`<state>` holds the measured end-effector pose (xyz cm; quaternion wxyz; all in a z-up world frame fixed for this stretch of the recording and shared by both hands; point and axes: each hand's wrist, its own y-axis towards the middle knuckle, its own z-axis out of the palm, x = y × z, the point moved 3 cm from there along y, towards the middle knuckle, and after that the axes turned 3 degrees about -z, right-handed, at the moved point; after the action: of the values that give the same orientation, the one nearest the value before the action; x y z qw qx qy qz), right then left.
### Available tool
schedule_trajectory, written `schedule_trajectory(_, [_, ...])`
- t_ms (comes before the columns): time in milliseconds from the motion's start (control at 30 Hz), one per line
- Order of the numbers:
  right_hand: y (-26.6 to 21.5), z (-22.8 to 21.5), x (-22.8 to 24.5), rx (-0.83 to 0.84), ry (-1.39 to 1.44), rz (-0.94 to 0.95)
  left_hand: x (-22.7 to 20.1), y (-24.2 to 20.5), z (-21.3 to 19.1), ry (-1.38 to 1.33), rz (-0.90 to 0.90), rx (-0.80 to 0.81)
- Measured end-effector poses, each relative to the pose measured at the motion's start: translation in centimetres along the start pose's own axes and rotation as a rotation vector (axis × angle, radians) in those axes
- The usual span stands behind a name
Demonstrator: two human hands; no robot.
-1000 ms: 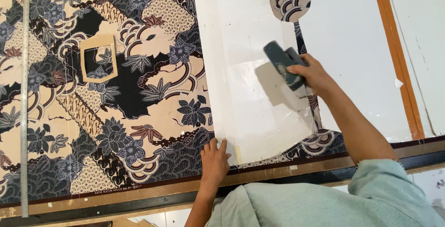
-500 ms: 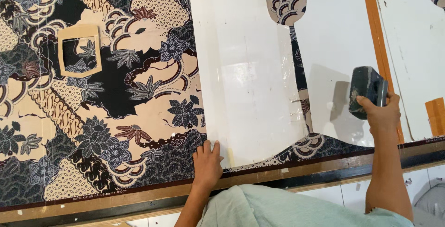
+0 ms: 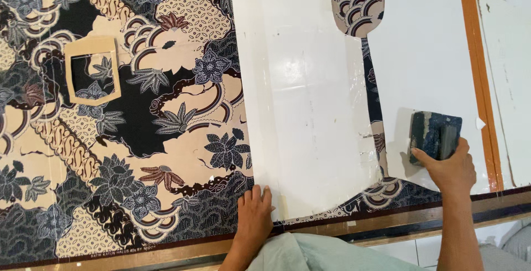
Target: The person places a white paper pattern on a patterned fabric, smooths it, and uses a dark rectangular weight to press the pattern onto the fabric. The person adjusts the pattern and weight multiple times to ensure proper alignment.
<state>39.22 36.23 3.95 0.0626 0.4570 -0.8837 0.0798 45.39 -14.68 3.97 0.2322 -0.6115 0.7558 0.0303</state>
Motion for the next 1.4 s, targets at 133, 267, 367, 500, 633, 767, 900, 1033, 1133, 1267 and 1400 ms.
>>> schedule_trajectory(133, [0.4,-1.9,-1.7,-0.155,0.066,-0.018,1.0,1.7,-1.7,-0.069,0.047,0.023])
schedule_trajectory(267, [2.3,-1.6,-0.7,-0.073,0.461,0.109,4.5,7.8,-6.9,0.001,0.228,-0.237])
schedule_trajectory(367, [5.9,0.7,5.5,0.251,1.0,0.131,7.5,16.4,-11.3,0.01,0.298,-0.511])
schedule_trajectory(500, [8.3,3.6,18.5,0.727,1.039,0.067,9.5,29.5,-15.2,0.008,0.344,-0.668])
schedule_trajectory(633, [9.7,4.8,31.2,0.93,1.07,-0.207,10.5,40.1,-15.4,0.094,0.336,-0.638])
schedule_trajectory(767, [12.4,6.2,40.6,0.771,1.043,-0.397,11.4,46.8,-14.2,0.077,0.357,-0.592])
schedule_trajectory(900, [16.1,8.1,47.0,0.685,1.152,-0.483,12.0,50.3,-13.7,0.095,0.337,-0.56])
schedule_trajectory(1033, [19.4,10.1,51.7,0.574,1.1,-0.607,12.5,51.0,-14.1,0.075,0.347,-0.471])
schedule_trajectory(1133, [21.5,11.3,55.2,0.44,1.058,-0.751,12.4,51.1,-14.8,0.07,0.425,-0.519])
schedule_trajectory(1267, [23.4,13.2,58.8,0.347,0.973,-0.78,12.5,51.3,-14.7,0.081,0.452,-0.562])
schedule_trajectory(1400, [24.5,14.0,61.2,0.334,1.002,-0.785,12.9,51.8,-14.1,0.096,0.421,-0.551])
